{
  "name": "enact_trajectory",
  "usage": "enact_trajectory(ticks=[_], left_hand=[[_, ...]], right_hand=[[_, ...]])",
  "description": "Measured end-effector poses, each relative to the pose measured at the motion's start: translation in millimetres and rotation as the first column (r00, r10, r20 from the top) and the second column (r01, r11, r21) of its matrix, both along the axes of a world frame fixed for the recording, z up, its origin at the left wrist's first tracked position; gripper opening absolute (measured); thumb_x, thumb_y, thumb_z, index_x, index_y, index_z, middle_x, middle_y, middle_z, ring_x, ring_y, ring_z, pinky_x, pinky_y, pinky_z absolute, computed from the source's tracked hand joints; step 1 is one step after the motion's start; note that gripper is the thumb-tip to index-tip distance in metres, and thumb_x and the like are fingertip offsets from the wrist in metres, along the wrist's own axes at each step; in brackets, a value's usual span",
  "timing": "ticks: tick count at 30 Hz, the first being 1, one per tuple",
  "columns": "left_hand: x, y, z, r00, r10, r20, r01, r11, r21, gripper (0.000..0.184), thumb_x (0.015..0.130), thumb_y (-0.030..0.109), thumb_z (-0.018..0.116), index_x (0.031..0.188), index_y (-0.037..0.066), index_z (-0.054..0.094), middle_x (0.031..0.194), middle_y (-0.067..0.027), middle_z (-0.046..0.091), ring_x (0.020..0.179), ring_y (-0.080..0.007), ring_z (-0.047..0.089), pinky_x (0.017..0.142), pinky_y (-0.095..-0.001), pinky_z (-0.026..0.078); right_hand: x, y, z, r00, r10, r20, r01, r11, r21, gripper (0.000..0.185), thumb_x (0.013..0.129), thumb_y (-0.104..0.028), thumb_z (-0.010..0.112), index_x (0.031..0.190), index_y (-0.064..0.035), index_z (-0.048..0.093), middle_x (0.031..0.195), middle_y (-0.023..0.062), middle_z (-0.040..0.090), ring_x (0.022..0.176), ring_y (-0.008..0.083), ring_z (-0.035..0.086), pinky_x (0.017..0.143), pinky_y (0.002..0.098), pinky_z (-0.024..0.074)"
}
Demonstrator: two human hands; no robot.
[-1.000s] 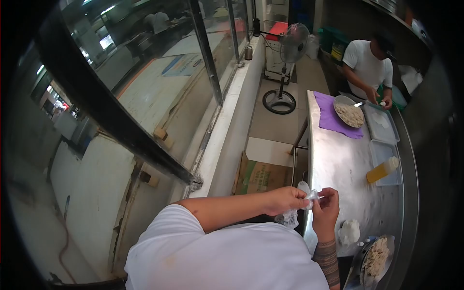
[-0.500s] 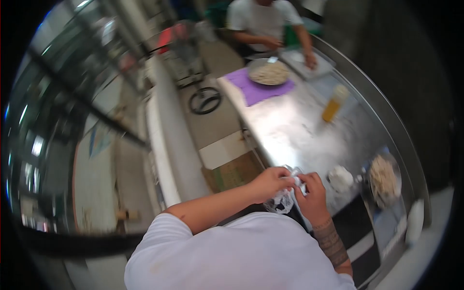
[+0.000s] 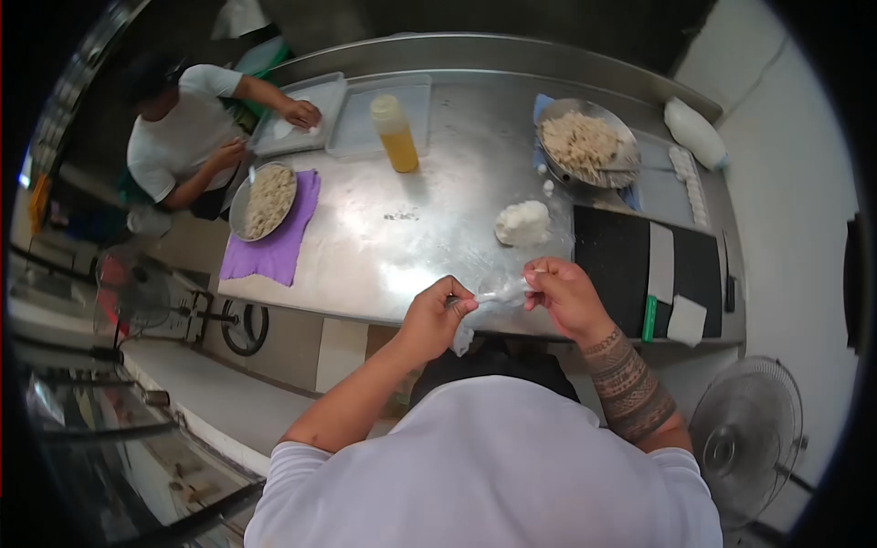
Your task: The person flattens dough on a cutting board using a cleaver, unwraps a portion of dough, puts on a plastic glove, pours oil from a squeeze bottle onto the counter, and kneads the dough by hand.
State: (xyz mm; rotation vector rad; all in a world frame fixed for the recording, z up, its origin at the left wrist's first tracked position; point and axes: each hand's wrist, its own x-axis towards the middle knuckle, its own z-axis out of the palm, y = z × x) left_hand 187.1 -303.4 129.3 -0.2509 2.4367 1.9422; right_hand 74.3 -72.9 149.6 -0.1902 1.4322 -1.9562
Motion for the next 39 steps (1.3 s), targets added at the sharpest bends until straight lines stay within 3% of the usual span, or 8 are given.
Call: enact_trajectory(ticks=[8,11,13,16,20,26,33,39], left_hand=[[9.4,-8.6,-36.2,0.967,-0.099,0.233,0.132,0.983,-0.131,0.013,0.099,0.013,0.068,0.104,0.001,0.067,0.093,-0.0075,0.071,0.086,-0.0135,0.064,0.077,-0.0297,0.051],[28.3,-32.7,-73.8,0.927,-0.171,0.335,0.094,0.968,0.235,0.011,0.099,0.011,0.068,0.105,0.002,0.067,0.095,-0.006,0.071,0.086,-0.0155,0.065,0.079,-0.0304,0.052],[39.3,-38.3,-85.2,0.922,-0.049,0.385,-0.094,0.935,0.343,0.014,0.099,0.013,0.069,0.109,0.004,0.068,0.097,-0.0053,0.069,0.086,-0.0148,0.065,0.079,-0.0303,0.052],[35.4,-29.0,-75.8,0.905,0.197,0.378,-0.365,0.817,0.446,0.023,0.102,0.017,0.067,0.121,0.004,0.065,0.103,-0.0058,0.067,0.091,-0.0153,0.065,0.083,-0.0307,0.052],[8.7,-29.1,-52.2,0.83,0.526,0.185,-0.519,0.608,0.601,0.039,0.104,0.022,0.062,0.139,0.005,0.057,0.121,-0.0088,0.066,0.108,-0.0177,0.064,0.094,-0.0321,0.051],[1.6,-6.3,-53.1,0.774,0.601,0.197,-0.629,0.699,0.34,0.035,0.104,0.017,0.06,0.136,0.003,0.057,0.128,-0.0106,0.067,0.11,-0.017,0.065,0.094,-0.0313,0.052],[-10.7,60.0,-110.2,0.843,0.504,0.186,-0.509,0.86,-0.025,0.027,0.1,0.013,0.067,0.125,0.004,0.066,0.122,-0.0104,0.07,0.104,-0.0169,0.066,0.086,-0.0315,0.054],[-112.0,125.6,-41.8,0.915,0.156,-0.371,-0.371,0.686,-0.626,0.063,0.077,0.028,0.089,0.125,0.001,0.059,0.126,-0.0228,0.058,0.121,-0.044,0.054,0.104,-0.0482,0.046]], right_hand=[[-4.7,8.9,-80.1,0.982,0.079,-0.174,-0.011,0.932,0.362,0.013,0.096,-0.012,0.073,0.099,-0.0024,0.065,0.081,0.0,0.064,0.069,0.009,0.06,0.064,0.0263,0.0526],[4.2,-0.9,-96.4,0.984,0.159,-0.083,-0.119,0.925,0.36,0.014,0.096,-0.011,0.074,0.103,-0.003,0.064,0.083,0.0021,0.065,0.066,0.0091,0.061,0.061,0.0258,0.052],[3.4,-15.1,-101.4,0.983,0.182,-0.04,-0.16,0.935,0.315,0.014,0.095,-0.01,0.074,0.104,-0.0032,0.064,0.084,0.0024,0.065,0.068,0.009,0.061,0.062,0.026,0.0522],[-31.9,-40.2,-115.0,0.904,0.172,-0.392,-0.037,0.944,0.327,0.014,0.094,-0.008,0.074,0.104,-0.0033,0.064,0.084,0.0017,0.065,0.069,0.0091,0.061,0.063,0.0263,0.0517],[-131.7,-64.1,-60.4,0.968,0.184,-0.17,-0.147,0.967,0.209,0.011,0.093,-0.007,0.072,0.101,-0.0026,0.065,0.08,0.0024,0.065,0.07,0.011,0.06,0.063,0.0272,0.0514],[-299.8,-50.6,7.4,0.847,-0.524,-0.089,0.507,0.846,-0.163,0.039,0.098,-0.014,0.07,0.13,0.002,0.055,0.1,0.0108,0.063,0.084,0.0188,0.064,0.069,0.0315,0.0555],[-187.2,53.2,-75.1,0.915,-0.25,-0.316,0.297,0.949,0.108,0.027,0.101,-0.005,0.06,0.127,0.0,0.06,0.1,0.0053,0.068,0.078,0.0098,0.062,0.067,0.0251,0.0519],[-76.8,111.3,-90.2,0.976,0.044,-0.213,0.019,0.959,0.284,0.022,0.103,-0.008,0.057,0.119,-0.0004,0.071,0.09,0.0037,0.07,0.074,0.008,0.061,0.069,0.0237,0.0523]])
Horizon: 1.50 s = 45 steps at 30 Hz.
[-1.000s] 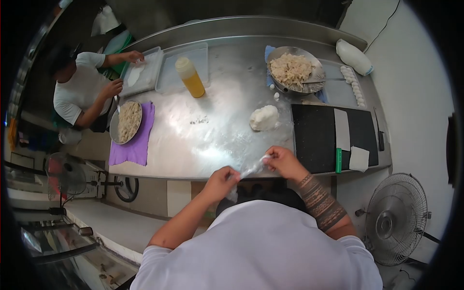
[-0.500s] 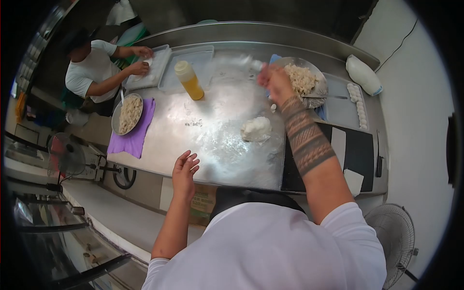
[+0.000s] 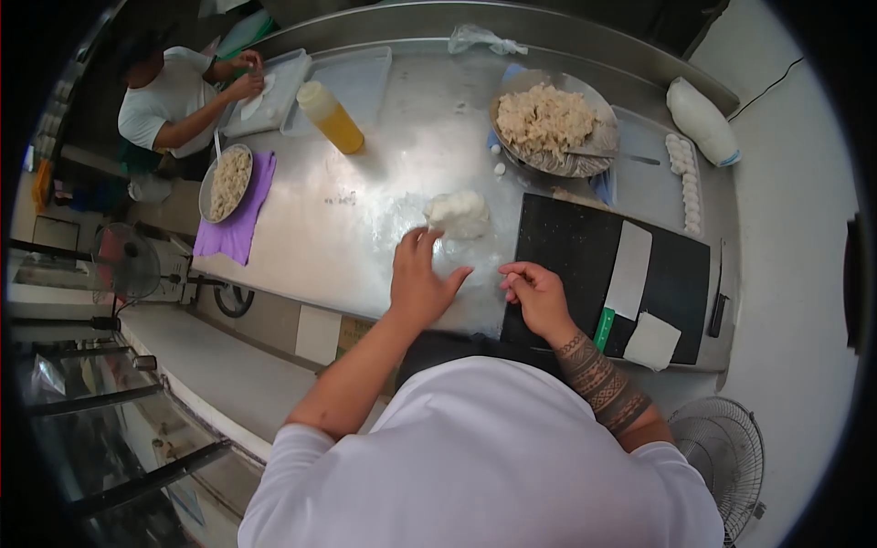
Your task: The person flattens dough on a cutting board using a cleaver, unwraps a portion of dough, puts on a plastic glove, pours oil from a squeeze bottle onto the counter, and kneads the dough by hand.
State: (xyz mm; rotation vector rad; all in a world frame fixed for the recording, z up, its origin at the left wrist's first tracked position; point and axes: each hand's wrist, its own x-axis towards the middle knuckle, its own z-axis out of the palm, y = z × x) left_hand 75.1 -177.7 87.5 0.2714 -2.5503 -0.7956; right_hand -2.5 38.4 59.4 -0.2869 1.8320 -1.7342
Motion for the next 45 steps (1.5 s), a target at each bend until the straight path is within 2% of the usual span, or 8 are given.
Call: enact_trajectory(ticks=[6,10,14,17,20,35,42,45], left_hand=[[-49.8,11.9,-10.1,0.964,-0.011,0.266,0.036,0.995,-0.089,0.025,0.089,0.018,0.076,0.108,0.006,0.066,0.103,-0.0176,0.065,0.094,-0.037,0.065,0.082,-0.0457,0.053],[-45.9,20.4,-2.8,0.986,0.09,0.141,-0.101,0.992,0.071,0.013,0.092,0.015,0.072,0.099,0.005,0.066,0.096,-0.0167,0.065,0.083,-0.0378,0.065,0.074,-0.0461,0.053],[-50.9,-2.0,-16.7,0.996,-0.025,0.086,0.015,0.993,0.114,0.01,0.092,0.01,0.07,0.093,0.002,0.063,0.099,-0.0192,0.066,0.086,-0.0415,0.065,0.077,-0.0496,0.052],[-53.4,5.2,-14.6,0.993,-0.05,0.104,0.024,0.972,0.233,0.013,0.091,0.01,0.071,0.097,0.001,0.063,0.098,-0.0193,0.065,0.089,-0.0415,0.065,0.078,-0.0494,0.052],[-46.5,4.1,-16.4,0.993,-0.103,0.063,0.089,0.978,0.187,0.018,0.089,0.012,0.073,0.099,0.001,0.062,0.1,-0.021,0.064,0.09,-0.0421,0.065,0.079,-0.0494,0.053],[-39.3,-41.7,-4.3,0.818,-0.444,0.366,0.465,0.885,0.036,0.032,0.086,0.017,0.075,0.112,0.005,0.06,0.111,-0.0189,0.063,0.097,-0.0388,0.068,0.081,-0.0479,0.056],[-50.7,-44.5,-23.7,0.83,-0.515,0.214,0.513,0.856,0.068,0.024,0.091,0.017,0.068,0.105,0.002,0.057,0.102,-0.0196,0.066,0.09,-0.0401,0.07,0.077,-0.049,0.057],[-40.3,-37.3,-1.1,0.839,-0.488,0.241,0.498,0.867,0.026,0.022,0.092,0.018,0.067,0.103,0.001,0.058,0.1,-0.0212,0.066,0.089,-0.0402,0.07,0.073,-0.0493,0.056]], right_hand=[[-11.1,-16.5,-8.2,0.981,0.177,-0.082,-0.176,0.984,0.016,0.032,0.105,-0.011,0.052,0.131,-0.0014,0.069,0.083,0.0007,0.066,0.068,0.0078,0.056,0.063,0.0243,0.0474],[-27.9,-39.4,16.6,0.909,0.106,0.403,-0.013,0.974,-0.227,0.035,0.104,-0.012,0.052,0.133,0.0035,0.065,0.072,-0.0039,0.056,0.058,0.0057,0.045,0.052,0.0228,0.037],[-23.9,-46.1,16.7,0.944,0.025,0.33,0.036,0.983,-0.179,0.034,0.103,-0.011,0.055,0.132,0.0039,0.066,0.072,-0.0032,0.055,0.058,0.0056,0.047,0.051,0.0238,0.0379],[-9.0,-48.7,16.1,0.99,-0.062,-0.128,0.048,0.993,-0.108,0.033,0.102,-0.011,0.056,0.13,0.0027,0.068,0.071,-0.0014,0.058,0.058,0.0069,0.051,0.053,0.0262,0.0423],[-3.2,-51.8,4.2,0.956,-0.104,-0.275,0.106,0.994,-0.008,0.033,0.102,-0.012,0.058,0.129,0.0016,0.069,0.07,0.0025,0.063,0.059,0.0096,0.056,0.056,0.0294,0.0467],[50.4,-83.2,35.5,0.9,-0.325,-0.291,0.409,0.86,0.304,0.029,0.1,-0.012,0.059,0.121,0.0035,0.071,0.098,0.0255,0.074,0.085,0.0335,0.073,0.08,0.0391,0.0555],[51.6,-85.2,-5.1,0.883,-0.249,-0.397,0.377,0.881,0.287,0.029,0.104,-0.013,0.056,0.122,0.0037,0.071,0.078,0.0081,0.066,0.067,0.0151,0.06,0.062,0.0308,0.0485],[35.0,-84.1,-7.8,0.939,-0.301,-0.167,0.337,0.902,0.269,0.03,0.101,-0.014,0.057,0.121,0.0033,0.071,0.09,0.0175,0.073,0.08,0.0267,0.071,0.074,0.0367,0.054]])
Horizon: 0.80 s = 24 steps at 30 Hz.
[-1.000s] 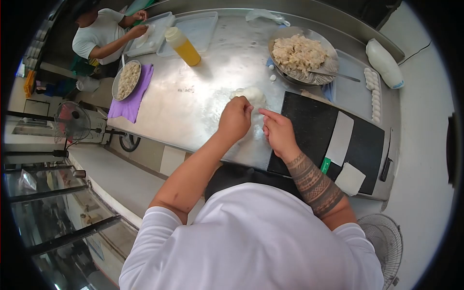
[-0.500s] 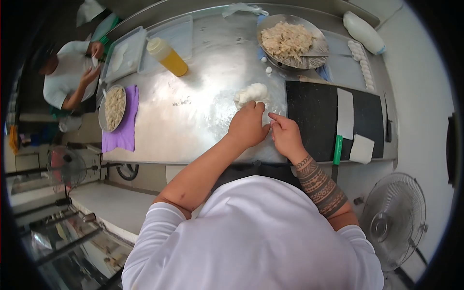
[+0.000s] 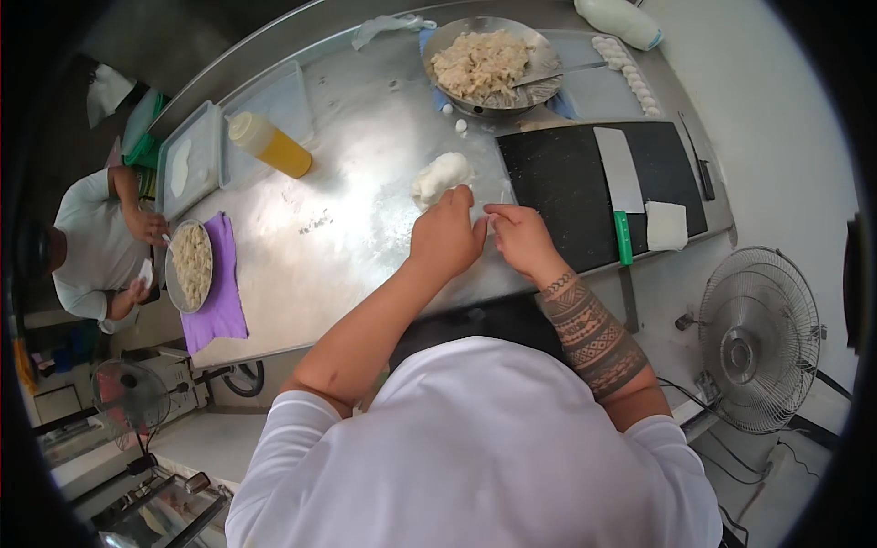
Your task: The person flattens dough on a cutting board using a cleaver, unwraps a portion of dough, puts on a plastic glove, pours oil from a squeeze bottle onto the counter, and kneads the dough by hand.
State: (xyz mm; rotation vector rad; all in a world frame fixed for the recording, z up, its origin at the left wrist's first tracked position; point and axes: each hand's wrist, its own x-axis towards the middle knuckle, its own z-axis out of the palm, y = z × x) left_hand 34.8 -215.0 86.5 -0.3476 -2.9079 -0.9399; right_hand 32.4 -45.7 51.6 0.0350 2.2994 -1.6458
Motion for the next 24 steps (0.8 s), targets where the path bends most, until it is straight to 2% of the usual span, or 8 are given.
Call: enact_trajectory(ticks=[5,8,11,15,19,20,21,24], left_hand=[[-4.2,10.2,-10.4,0.995,0.103,-0.013,-0.104,0.978,-0.179,0.017,0.096,0.022,0.061,0.092,0.005,0.061,0.088,-0.0181,0.067,0.082,-0.04,0.069,0.07,-0.0517,0.054],[-1.5,17.3,-8.0,0.999,0.053,0.004,-0.052,0.99,-0.13,0.019,0.097,0.023,0.059,0.09,0.005,0.061,0.087,-0.0187,0.067,0.08,-0.0406,0.068,0.07,-0.0519,0.054],[13.5,28.0,-2.6,0.997,0.073,-0.003,-0.073,0.995,-0.075,0.018,0.095,0.022,0.061,0.087,0.005,0.063,0.084,-0.0188,0.067,0.078,-0.0404,0.068,0.068,-0.0505,0.054],[34.1,39.4,13.1,0.987,0.158,0.013,-0.157,0.987,-0.03,0.011,0.088,0.017,0.065,0.086,0.006,0.067,0.083,-0.0156,0.069,0.076,-0.0368,0.069,0.068,-0.0477,0.055],[55.3,46.1,23.9,0.991,-0.064,-0.121,0.064,0.998,-0.003,0.006,0.081,0.012,0.07,0.083,0.008,0.066,0.079,-0.0121,0.067,0.073,-0.0325,0.069,0.064,-0.0441,0.055],[64.6,48.3,24.3,0.974,-0.161,-0.16,0.16,0.987,-0.017,0.006,0.08,0.011,0.07,0.084,0.009,0.067,0.08,-0.0109,0.068,0.073,-0.0312,0.069,0.064,-0.0435,0.055],[73.2,53.2,24.1,0.976,-0.146,-0.162,0.142,0.989,-0.04,0.007,0.079,0.011,0.071,0.085,0.01,0.067,0.08,-0.0099,0.068,0.073,-0.0304,0.069,0.063,-0.0428,0.055],[82.2,64.5,21.3,0.972,-0.13,-0.196,0.115,0.99,-0.084,0.016,0.077,0.012,0.074,0.091,0.01,0.067,0.081,-0.0077,0.068,0.072,-0.0293,0.068,0.062,-0.0402,0.055]], right_hand=[[-21.9,14.7,-4.2,0.84,0.17,0.515,0.094,0.889,-0.448,0.037,0.101,-0.011,0.056,0.136,-0.0018,0.064,0.075,0.0018,0.06,0.072,0.0132,0.06,0.063,0.0314,0.048],[-29.2,7.8,-34.4,0.816,0.19,0.546,0.313,0.65,-0.693,0.041,0.101,-0.007,0.052,0.142,-0.0026,0.057,0.088,0.0048,0.063,0.084,0.017,0.064,0.073,0.0334,0.0527],[-18.6,1.4,-36.0,0.809,0.179,0.559,0.4,0.529,-0.748,0.041,0.102,-0.003,0.048,0.142,-0.0024,0.056,0.107,0.0091,0.065,0.1,0.0187,0.064,0.088,0.0361,0.0543],[-2.1,7.2,-42.6,0.779,0.433,0.453,0.157,0.565,-0.81,0.039,0.105,-0.006,0.046,0.142,-0.003,0.058,0.125,0.0098,0.066,0.115,0.0201,0.063,0.101,0.0373,0.051],[-11.3,21.8,-14.9,0.834,0.415,0.363,-0.163,0.815,-0.555,0.046,0.106,-0.012,0.049,0.151,0.0006,0.048,0.127,0.0104,0.068,0.097,0.0174,0.067,0.076,0.0311,0.0571],[-16.0,25.9,-18.9,0.832,0.412,0.372,-0.142,0.806,-0.575,0.058,0.106,-0.01,0.05,0.159,0.0017,0.032,0.129,0.0122,0.068,0.088,0.0158,0.065,0.065,0.0287,0.0548],[-17.1,35.4,-1.6,0.819,0.42,0.39,-0.103,0.778,-0.62,0.067,0.105,-0.009,0.056,0.162,0.0021,0.022,0.131,0.0174,0.067,0.113,0.0201,0.065,0.097,0.032,0.0532],[-6.2,39.5,-3.6,0.746,0.411,0.525,0.161,0.653,-0.74,0.066,0.106,-0.012,0.057,0.161,0.0006,0.024,0.136,0.0198,0.063,0.113,0.0236,0.065,0.101,0.0312,0.0525]])
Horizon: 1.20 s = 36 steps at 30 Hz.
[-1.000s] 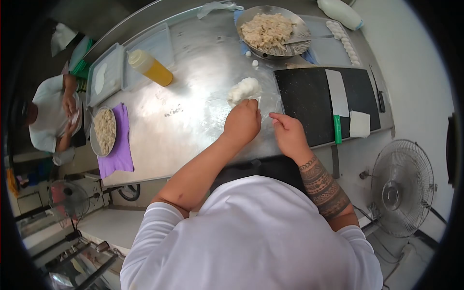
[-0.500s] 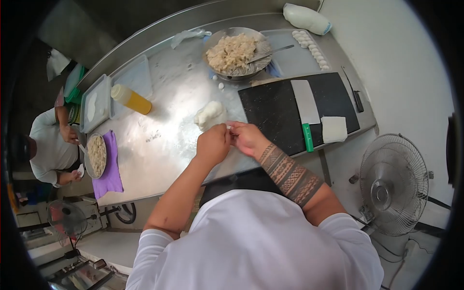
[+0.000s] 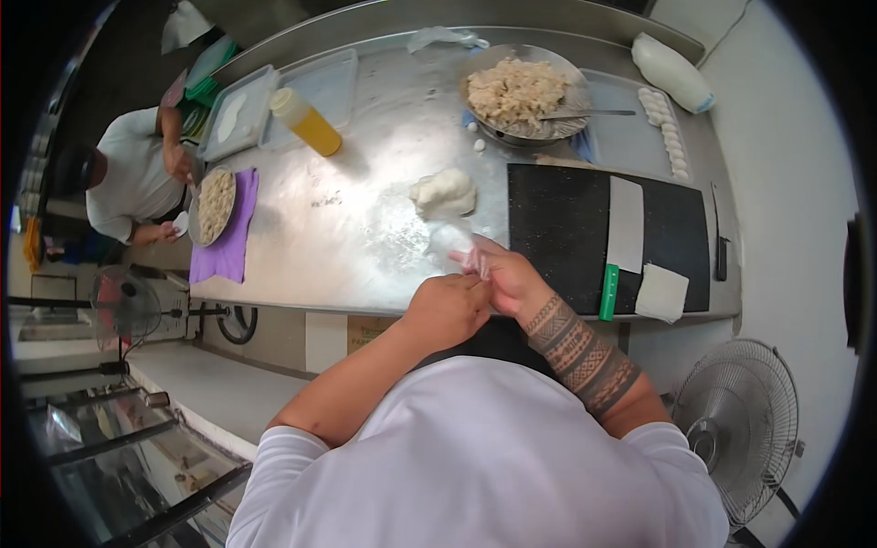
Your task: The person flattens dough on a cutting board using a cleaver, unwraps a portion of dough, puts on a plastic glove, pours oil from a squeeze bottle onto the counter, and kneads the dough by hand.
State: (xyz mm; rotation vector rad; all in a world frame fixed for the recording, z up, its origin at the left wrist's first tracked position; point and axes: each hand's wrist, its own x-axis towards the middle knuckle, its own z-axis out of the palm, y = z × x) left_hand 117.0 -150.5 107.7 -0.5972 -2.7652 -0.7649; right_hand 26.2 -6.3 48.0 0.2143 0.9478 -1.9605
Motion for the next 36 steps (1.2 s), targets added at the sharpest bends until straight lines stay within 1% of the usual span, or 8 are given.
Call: enact_trajectory(ticks=[5,11,15,18,21,24,29,36], left_hand=[[5.3,7.8,14.8,0.993,-0.108,-0.05,0.115,0.98,0.161,0.016,0.077,0.013,0.074,0.089,0.009,0.065,0.08,-0.0064,0.065,0.075,-0.0288,0.068,0.064,-0.0421,0.055],[7.5,6.6,6.0,0.945,-0.328,0.015,0.316,0.919,0.235,0.015,0.077,0.013,0.074,0.082,0.01,0.06,0.08,-0.0059,0.062,0.076,-0.0287,0.066,0.067,-0.0419,0.055],[-3.0,-10.9,8.5,0.954,-0.288,-0.083,0.3,0.93,0.211,0.016,0.078,0.015,0.073,0.081,0.009,0.059,0.078,-0.0065,0.061,0.075,-0.0285,0.065,0.066,-0.0413,0.054],[-8.5,-28.6,2.0,0.95,-0.296,-0.101,0.311,0.925,0.217,0.015,0.078,0.016,0.072,0.079,0.009,0.058,0.077,-0.0061,0.06,0.074,-0.0285,0.065,0.065,-0.0407,0.054],[-20.6,-54.6,-4.0,0.941,-0.338,-0.018,0.335,0.92,0.205,0.015,0.077,0.013,0.073,0.079,0.01,0.058,0.077,-0.0061,0.061,0.073,-0.0287,0.065,0.064,-0.0408,0.054],[-29.4,-74.7,-13.5,0.926,-0.376,0.037,0.347,0.884,0.313,0.013,0.08,0.012,0.072,0.079,0.009,0.059,0.076,-0.0073,0.061,0.073,-0.0303,0.066,0.064,-0.042,0.054],[-61.8,-132.3,-40.0,0.987,0.005,0.16,-0.101,0.794,0.599,0.011,0.093,0.011,0.07,0.084,0.007,0.066,0.078,-0.0068,0.063,0.067,-0.0233,0.062,0.069,-0.0355,0.055],[-148.8,-266.1,-79.7,0.668,0.671,0.321,-0.641,0.298,0.708,0.06,0.092,0.017,0.078,0.139,-0.001,0.045,0.139,-0.0139,0.051,0.125,-0.0241,0.051,0.103,-0.0376,0.044]], right_hand=[[33.6,-10.9,19.6,0.983,-0.175,-0.056,0.182,0.969,0.166,0.054,0.105,-0.026,0.063,0.149,-0.0003,0.046,0.127,0.0172,0.063,0.11,0.0224,0.063,0.099,0.0391,0.0529],[-17.5,-8.8,-22.2,0.984,0.005,0.179,0.082,0.876,-0.475,0.029,0.105,-0.032,0.062,0.119,-0.0066,0.067,0.103,0.0051,0.069,0.1,0.0211,0.067,0.094,0.045,0.0541],[-10.5,-54.2,-6.4,0.688,-0.007,-0.726,0.399,0.838,0.371,0.023,0.099,-0.029,0.072,0.1,-0.0062,0.07,0.094,0.0043,0.072,0.087,0.02,0.067,0.081,0.0372,0.0551],[-40.1,-57.7,-10.9,0.453,0.443,-0.774,0.234,0.778,0.583,0.034,0.104,-0.037,0.063,0.101,-0.0045,0.07,0.096,0.008,0.073,0.088,0.0184,0.068,0.08,0.0343,0.0543],[-50.0,-81.3,29.7,0.585,0.269,-0.765,0.349,0.768,0.537,0.042,0.1,-0.042,0.063,0.104,-0.0004,0.069,0.104,0.0181,0.072,0.091,0.0335,0.07,0.083,0.0425,0.0547],[-71.1,-108.1,42.7,0.254,0.554,-0.793,0.581,0.568,0.583,0.049,0.094,-0.044,0.068,0.108,0.003,0.068,0.116,0.0227,0.069,0.102,0.0365,0.067,0.091,0.0453,0.0528],[-79.9,-114.3,-31.4,-0.299,0.844,-0.446,0.703,0.511,0.495,0.077,0.085,-0.04,0.076,0.139,0.0094,0.051,0.148,0.0273,0.049,0.142,0.0403,0.045,0.119,0.0509,0.0351],[-95.5,-121.5,-40.9,-0.21,0.799,-0.564,0.656,0.543,0.524,0.077,0.078,-0.034,0.08,0.138,0.0029,0.048,0.134,0.021,0.053,0.131,0.0389,0.049,0.115,0.055,0.0359]])
